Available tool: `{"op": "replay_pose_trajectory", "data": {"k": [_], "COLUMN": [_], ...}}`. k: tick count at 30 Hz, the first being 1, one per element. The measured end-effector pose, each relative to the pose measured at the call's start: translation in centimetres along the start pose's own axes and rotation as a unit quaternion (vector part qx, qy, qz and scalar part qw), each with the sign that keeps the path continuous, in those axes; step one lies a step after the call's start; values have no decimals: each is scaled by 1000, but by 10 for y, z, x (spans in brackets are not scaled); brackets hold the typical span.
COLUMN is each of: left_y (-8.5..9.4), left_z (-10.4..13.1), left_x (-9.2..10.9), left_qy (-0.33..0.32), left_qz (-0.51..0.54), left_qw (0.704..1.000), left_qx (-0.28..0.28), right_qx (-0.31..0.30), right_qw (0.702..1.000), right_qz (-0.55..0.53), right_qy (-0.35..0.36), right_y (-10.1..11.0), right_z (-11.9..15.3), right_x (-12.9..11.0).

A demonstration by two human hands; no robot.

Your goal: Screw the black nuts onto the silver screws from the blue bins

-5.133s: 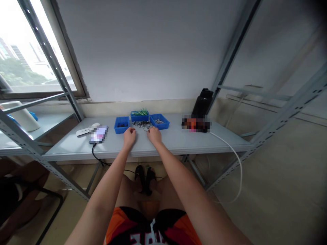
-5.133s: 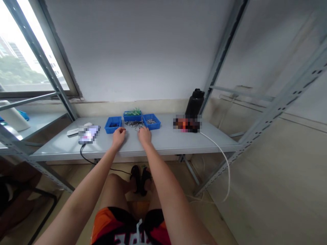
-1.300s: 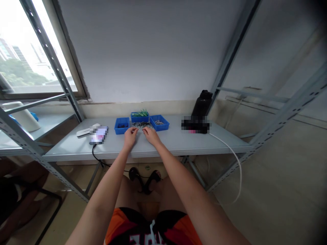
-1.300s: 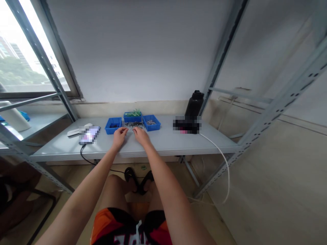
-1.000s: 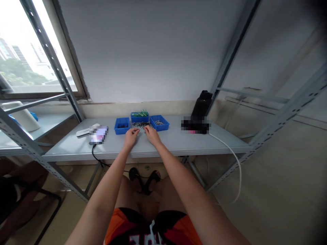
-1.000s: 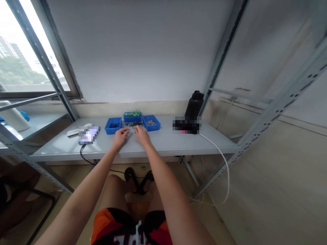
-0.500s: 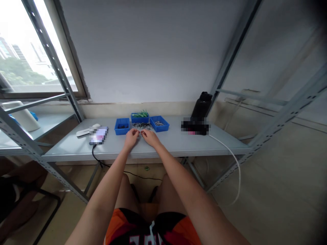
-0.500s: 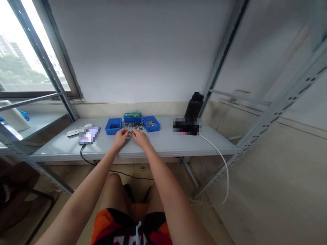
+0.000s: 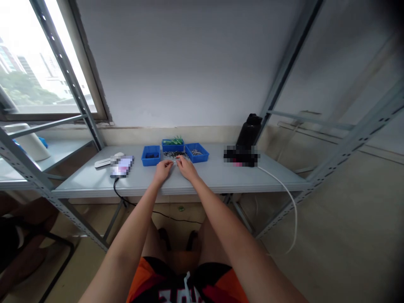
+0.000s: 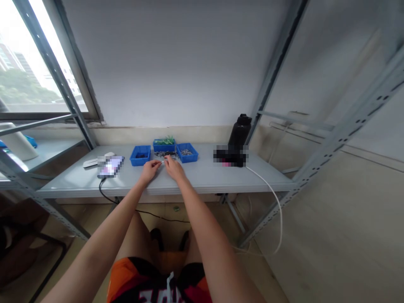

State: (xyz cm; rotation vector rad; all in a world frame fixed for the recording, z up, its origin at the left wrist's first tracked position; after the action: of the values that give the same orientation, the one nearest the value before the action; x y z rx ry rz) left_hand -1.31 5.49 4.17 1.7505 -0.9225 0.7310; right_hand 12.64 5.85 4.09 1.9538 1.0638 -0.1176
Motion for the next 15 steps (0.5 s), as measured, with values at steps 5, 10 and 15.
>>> {"op": "replay_pose_trajectory", "data": {"k": [5,10,15], "left_y": [3,9,10], "left_z": [-1,0,1], "left_x": [-1,-2,-3], "left_qy": [21,31,44], "left_qz": [12,15,0], "left_qw": [1000,998,998], "left_qx": [20,46,42], "right_qx": [-39,-36,-29], "right_qw": [999,999,999], "right_qz": [-4,-8,-6], "right_qy": [0,-11,-26], "right_y": [-8,-9,-7], "right_z": [-1,-1,-2], "right_x": [4,8,11]}}
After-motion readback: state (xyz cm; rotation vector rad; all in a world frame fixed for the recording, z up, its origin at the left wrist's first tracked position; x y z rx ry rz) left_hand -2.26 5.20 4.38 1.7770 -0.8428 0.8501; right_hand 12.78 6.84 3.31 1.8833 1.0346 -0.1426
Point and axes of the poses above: each hand's wrist, its own z-axis away from the middle knuckle, its own y-axis out of the back of the hand, x = y × z, the point moved 7 cm from there along -z, towards the middle knuckle, and after that the axes turned 8 degrees about y, right-handed, at the moved point
